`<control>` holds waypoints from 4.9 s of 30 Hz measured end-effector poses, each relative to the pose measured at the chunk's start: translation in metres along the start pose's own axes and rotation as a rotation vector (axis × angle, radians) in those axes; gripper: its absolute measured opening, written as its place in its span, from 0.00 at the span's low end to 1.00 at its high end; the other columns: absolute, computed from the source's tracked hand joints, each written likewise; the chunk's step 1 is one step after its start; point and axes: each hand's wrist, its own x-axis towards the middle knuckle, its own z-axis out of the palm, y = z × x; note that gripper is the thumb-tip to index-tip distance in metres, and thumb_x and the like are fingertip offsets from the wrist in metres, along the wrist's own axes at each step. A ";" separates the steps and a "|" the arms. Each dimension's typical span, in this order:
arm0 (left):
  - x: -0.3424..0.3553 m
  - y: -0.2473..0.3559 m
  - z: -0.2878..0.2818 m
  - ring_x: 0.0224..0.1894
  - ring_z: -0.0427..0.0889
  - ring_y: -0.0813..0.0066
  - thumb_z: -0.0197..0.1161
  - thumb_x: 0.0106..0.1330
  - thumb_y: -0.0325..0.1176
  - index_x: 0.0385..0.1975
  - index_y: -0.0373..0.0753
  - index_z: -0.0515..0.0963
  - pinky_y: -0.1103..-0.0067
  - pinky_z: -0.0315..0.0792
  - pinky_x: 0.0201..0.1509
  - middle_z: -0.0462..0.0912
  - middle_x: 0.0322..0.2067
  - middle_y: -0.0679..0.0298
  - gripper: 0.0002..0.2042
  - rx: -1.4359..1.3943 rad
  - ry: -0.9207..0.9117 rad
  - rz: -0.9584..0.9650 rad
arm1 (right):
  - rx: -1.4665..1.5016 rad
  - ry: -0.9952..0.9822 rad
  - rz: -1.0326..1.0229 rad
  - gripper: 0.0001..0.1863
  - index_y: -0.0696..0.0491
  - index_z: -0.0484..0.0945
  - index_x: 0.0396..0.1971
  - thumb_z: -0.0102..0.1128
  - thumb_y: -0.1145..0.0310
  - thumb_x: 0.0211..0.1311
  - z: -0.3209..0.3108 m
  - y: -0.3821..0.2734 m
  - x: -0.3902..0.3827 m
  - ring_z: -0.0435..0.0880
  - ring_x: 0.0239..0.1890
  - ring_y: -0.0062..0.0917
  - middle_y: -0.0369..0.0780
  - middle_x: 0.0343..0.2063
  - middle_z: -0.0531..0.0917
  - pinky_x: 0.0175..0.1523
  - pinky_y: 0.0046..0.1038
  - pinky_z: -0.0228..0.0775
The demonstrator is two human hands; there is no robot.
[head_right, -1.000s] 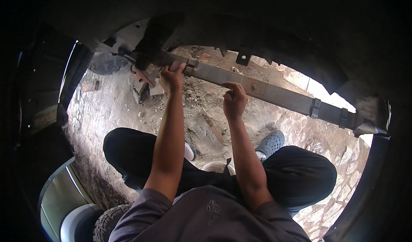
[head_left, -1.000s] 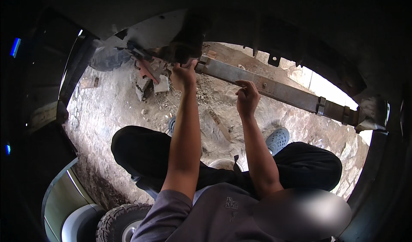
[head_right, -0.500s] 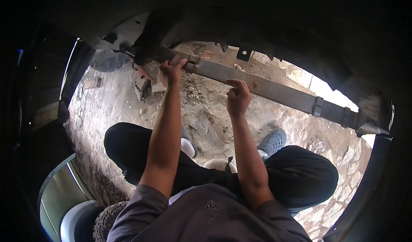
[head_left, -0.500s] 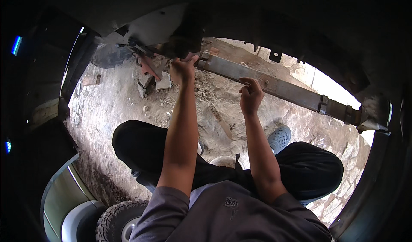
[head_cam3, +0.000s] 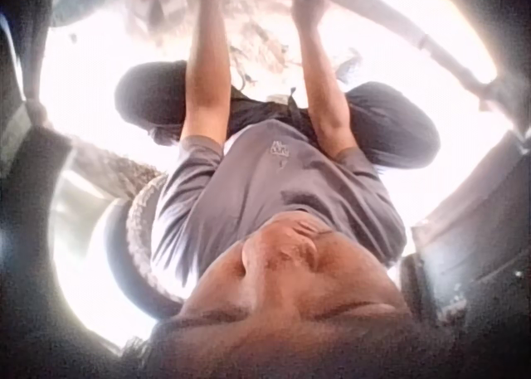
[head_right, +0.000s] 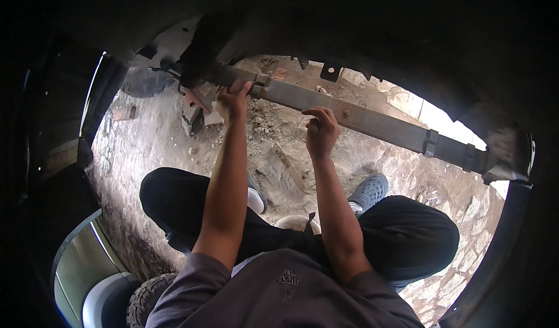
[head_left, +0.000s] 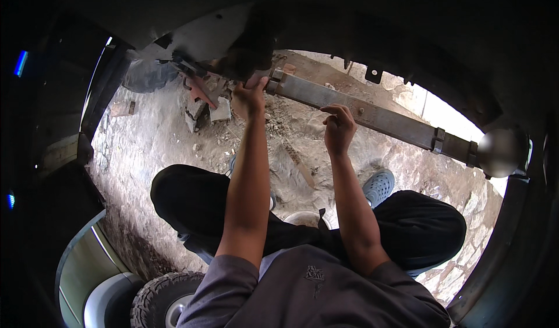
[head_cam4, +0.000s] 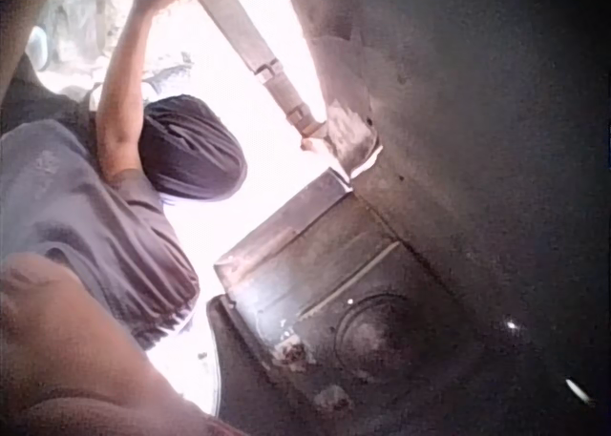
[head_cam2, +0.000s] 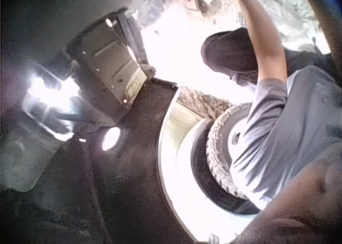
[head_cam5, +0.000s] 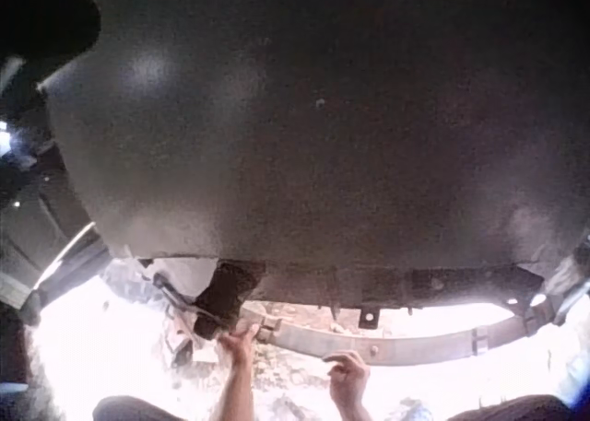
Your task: The person is sitting beneath a vehicle, working on a metal suspension component. They use their hands to manipulate a small metal part, possibly a clip or fastener, on the component. The person repeatedly adjusts and repositions the part throughout the clip.
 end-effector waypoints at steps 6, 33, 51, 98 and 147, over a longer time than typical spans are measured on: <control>-0.003 0.008 -0.004 0.45 0.89 0.47 0.84 0.47 0.56 0.39 0.40 0.86 0.56 0.80 0.48 0.91 0.42 0.53 0.28 0.175 -0.084 -0.076 | -0.010 -0.044 0.023 0.21 0.54 0.90 0.35 0.51 0.88 0.48 0.001 -0.019 0.002 0.89 0.36 0.29 0.42 0.39 0.88 0.37 0.29 0.82; -0.118 -0.062 -0.042 0.35 0.80 0.82 0.63 0.77 0.40 0.41 0.34 0.84 0.79 0.75 0.39 0.84 0.34 0.67 0.13 -0.892 -0.482 -0.318 | 0.077 -0.240 0.302 0.16 0.55 0.83 0.54 0.67 0.69 0.69 0.067 -0.048 -0.053 0.91 0.36 0.32 0.45 0.40 0.90 0.43 0.32 0.82; -0.079 -0.047 -0.060 0.38 0.88 0.76 0.63 0.78 0.39 0.47 0.35 0.84 0.78 0.84 0.39 0.87 0.38 0.63 0.12 -1.017 -0.594 -0.397 | -0.031 -0.169 0.127 0.10 0.52 0.89 0.47 0.69 0.70 0.68 0.103 -0.061 -0.025 0.91 0.39 0.29 0.42 0.40 0.89 0.46 0.30 0.81; -0.069 -0.057 -0.048 0.38 0.89 0.75 0.59 0.80 0.36 0.51 0.31 0.83 0.79 0.83 0.41 0.89 0.41 0.59 0.14 -1.004 -0.520 -0.291 | 0.086 -0.322 0.295 0.14 0.53 0.88 0.51 0.70 0.70 0.66 0.091 -0.048 -0.030 0.91 0.42 0.23 0.40 0.46 0.91 0.48 0.27 0.81; 0.018 -0.026 0.029 0.13 0.75 0.75 0.76 0.62 0.35 0.31 0.35 0.79 0.75 0.59 0.13 0.80 0.20 0.61 0.12 -0.506 -0.498 -0.538 | 0.154 -0.169 0.381 0.11 0.56 0.86 0.50 0.62 0.72 0.72 0.032 -0.049 -0.007 0.91 0.37 0.22 0.39 0.40 0.92 0.45 0.24 0.80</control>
